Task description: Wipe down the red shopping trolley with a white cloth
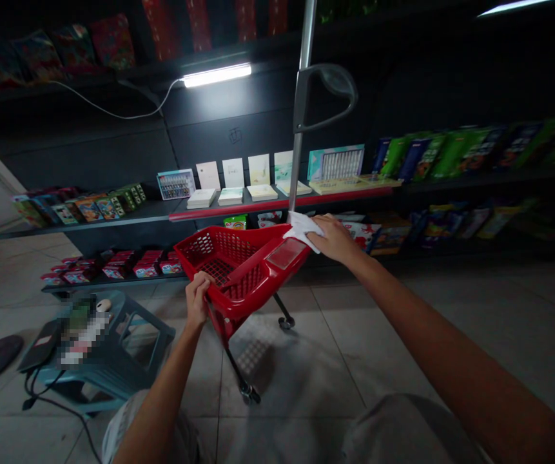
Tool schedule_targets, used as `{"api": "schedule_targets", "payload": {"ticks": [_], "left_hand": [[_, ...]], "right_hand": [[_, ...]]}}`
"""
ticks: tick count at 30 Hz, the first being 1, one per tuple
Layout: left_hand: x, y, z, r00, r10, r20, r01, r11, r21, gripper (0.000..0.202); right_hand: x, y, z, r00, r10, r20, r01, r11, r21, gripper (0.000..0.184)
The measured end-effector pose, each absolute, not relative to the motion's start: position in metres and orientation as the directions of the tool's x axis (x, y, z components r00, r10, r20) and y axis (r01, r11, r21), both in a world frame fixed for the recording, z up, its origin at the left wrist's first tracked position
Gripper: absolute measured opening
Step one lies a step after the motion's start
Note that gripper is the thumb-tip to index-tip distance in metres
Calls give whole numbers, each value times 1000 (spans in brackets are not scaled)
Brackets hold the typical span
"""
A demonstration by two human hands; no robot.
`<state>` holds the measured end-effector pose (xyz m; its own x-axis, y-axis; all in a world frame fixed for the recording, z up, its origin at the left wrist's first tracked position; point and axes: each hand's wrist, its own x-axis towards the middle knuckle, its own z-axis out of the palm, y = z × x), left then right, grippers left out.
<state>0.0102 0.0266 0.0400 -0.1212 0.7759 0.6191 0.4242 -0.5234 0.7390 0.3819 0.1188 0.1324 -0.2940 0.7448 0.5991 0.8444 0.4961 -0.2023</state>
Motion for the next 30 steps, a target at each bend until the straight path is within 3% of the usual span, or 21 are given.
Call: {"api": "schedule_targets", "payload": {"ticks": [6,11,13,16,19,22,26,30], "left_hand": [[-1,32,43,-107,792,601,331,-542,773,34],[-2,8,93,-167,851,498,417,-397,818,30],[11,-16,120,-173,804,569,537,-408,739,33],[47,-52,144,13,723,691,655,-528,541,32],[86,-70,140,219,674,705,711,-605,358,30],[108,-71,124,290,643,709,768,-598,229,44],[103,-63,114,232,638,734,832,-521,190,52],[79,-56,112,123,615,779,857,-462,229,37]], "right_hand": [[372,114,133,-292,756,585,901,423,-98,38],[355,104,137,-266,781,565,915,390,-108,35],[347,99,139,-231,804,549,927,353,-128,33],[334,87,141,-207,817,538,935,327,-136,30],[319,70,141,-213,800,561,933,337,-127,29],[306,51,138,-239,768,594,913,386,-132,28],[293,30,133,-315,712,627,838,519,-168,26],[293,18,130,-472,600,646,669,721,-181,22]]}}
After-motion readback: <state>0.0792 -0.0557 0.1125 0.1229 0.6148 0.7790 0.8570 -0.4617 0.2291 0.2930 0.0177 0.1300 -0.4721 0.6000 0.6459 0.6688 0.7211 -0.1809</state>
